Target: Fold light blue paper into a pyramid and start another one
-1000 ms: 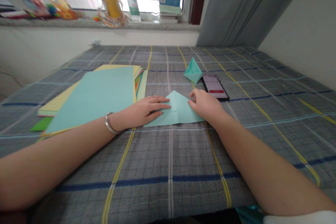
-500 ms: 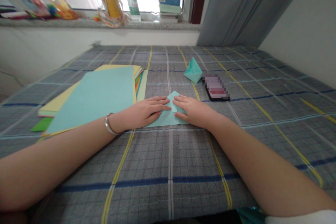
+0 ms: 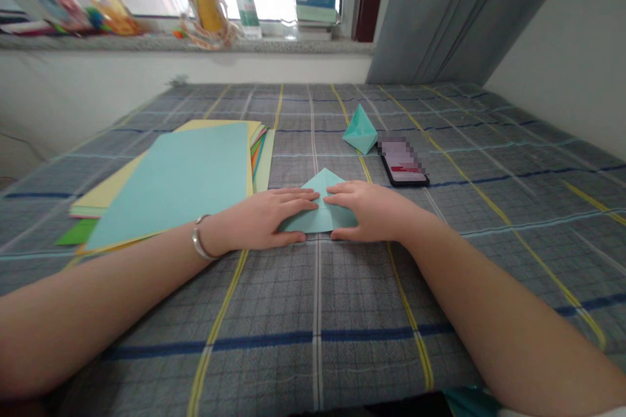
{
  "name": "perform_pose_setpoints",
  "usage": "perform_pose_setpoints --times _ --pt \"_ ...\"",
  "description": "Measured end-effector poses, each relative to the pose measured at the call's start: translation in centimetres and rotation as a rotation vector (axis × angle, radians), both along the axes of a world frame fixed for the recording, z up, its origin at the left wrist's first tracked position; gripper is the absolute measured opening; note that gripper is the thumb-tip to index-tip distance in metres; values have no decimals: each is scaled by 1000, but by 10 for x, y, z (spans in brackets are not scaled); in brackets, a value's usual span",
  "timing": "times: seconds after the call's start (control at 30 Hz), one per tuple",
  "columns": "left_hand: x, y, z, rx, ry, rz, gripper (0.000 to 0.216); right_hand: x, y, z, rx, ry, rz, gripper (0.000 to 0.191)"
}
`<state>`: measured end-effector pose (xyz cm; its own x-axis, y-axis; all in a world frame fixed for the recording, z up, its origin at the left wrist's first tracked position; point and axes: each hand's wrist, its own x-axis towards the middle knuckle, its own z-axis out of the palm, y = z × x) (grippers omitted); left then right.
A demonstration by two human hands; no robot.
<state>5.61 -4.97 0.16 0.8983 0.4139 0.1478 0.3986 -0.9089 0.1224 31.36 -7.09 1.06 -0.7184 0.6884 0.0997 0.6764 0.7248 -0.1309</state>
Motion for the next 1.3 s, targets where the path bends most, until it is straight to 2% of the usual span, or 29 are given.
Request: perform_pose_setpoints --times 0.2,0.43,0.7,0.83,1.07,1.3 --pt "2 -4 3 -38 -47 42 43 -3 -5 6 9 -9 -7 50" --pt "2 -7 6 -61 -51 99 39 -3 -6 8 1 -1 -10 39" --pt "4 -12 4 152 30 45 31 -4 -9 13 44 -11 38 28" --pt "5 -16 2 260 32 64 25 -6 -8 14 59 -6 83 23" --pt "7 -13 4 255 12 220 27 -8 -12 14 119 -35 8 23" --pt "7 -12 4 277 7 199 28 -14 -16 15 153 -133 -5 22"
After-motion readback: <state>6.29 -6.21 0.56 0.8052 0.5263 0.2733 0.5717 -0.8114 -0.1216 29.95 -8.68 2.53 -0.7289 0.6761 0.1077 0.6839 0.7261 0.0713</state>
